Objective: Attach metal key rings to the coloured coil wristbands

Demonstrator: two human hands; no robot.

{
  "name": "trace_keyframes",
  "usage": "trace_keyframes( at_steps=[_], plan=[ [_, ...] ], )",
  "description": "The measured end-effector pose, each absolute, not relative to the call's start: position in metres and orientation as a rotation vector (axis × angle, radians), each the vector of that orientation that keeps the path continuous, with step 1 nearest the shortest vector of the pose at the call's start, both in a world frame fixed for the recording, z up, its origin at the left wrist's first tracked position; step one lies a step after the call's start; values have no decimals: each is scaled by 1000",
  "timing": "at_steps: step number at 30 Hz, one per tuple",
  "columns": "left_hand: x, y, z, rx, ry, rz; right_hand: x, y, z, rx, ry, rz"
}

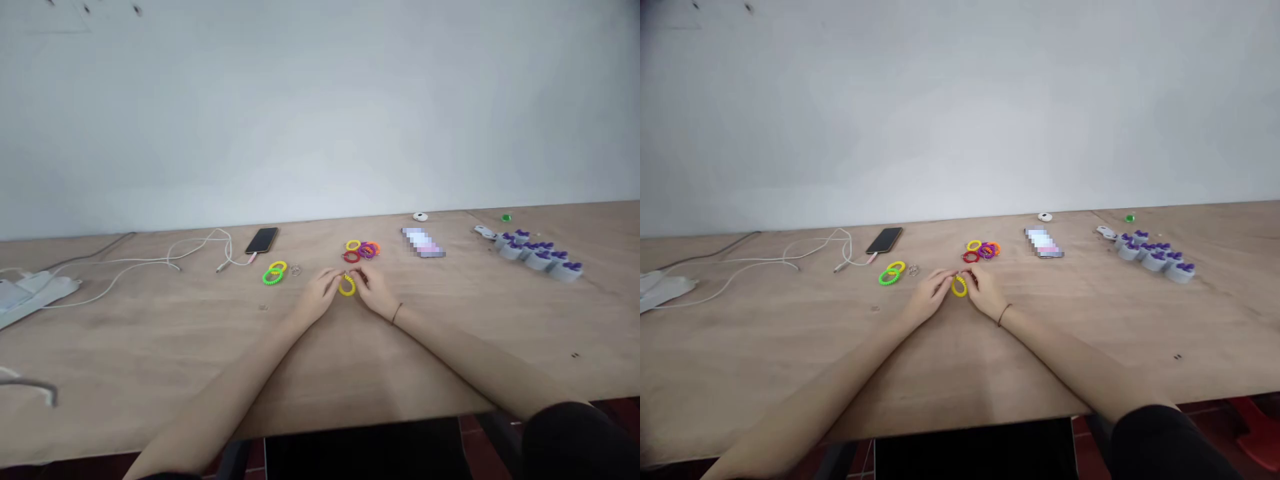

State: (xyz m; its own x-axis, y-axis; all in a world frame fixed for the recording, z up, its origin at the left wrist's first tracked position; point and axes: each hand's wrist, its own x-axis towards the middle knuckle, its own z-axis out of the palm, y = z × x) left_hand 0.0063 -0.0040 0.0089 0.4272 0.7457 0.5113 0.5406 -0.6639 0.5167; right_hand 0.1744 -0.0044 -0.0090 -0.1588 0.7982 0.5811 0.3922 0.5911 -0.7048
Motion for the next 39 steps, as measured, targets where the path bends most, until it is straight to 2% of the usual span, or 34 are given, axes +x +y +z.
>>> trace_keyframes(
  at_steps=[9,15,22,29,39],
  plan=[
    [10,-13,11,2277,1205,1273,166,-9,-7,-971,-1651,636],
    [11,-10,7,1998,1140,1211,164,-12,-5,-935,-1600,711],
    [8,-1,1,1753,1090,1249,164,-18,-1,-948,-1699,593],
    [7,0,1,1755,1069,1237,162,-20,-1,-894,-1771,505],
    [11,-8,8,1787,1083,1173,163,-9,-5,-1004,-1598,558]
  ],
)
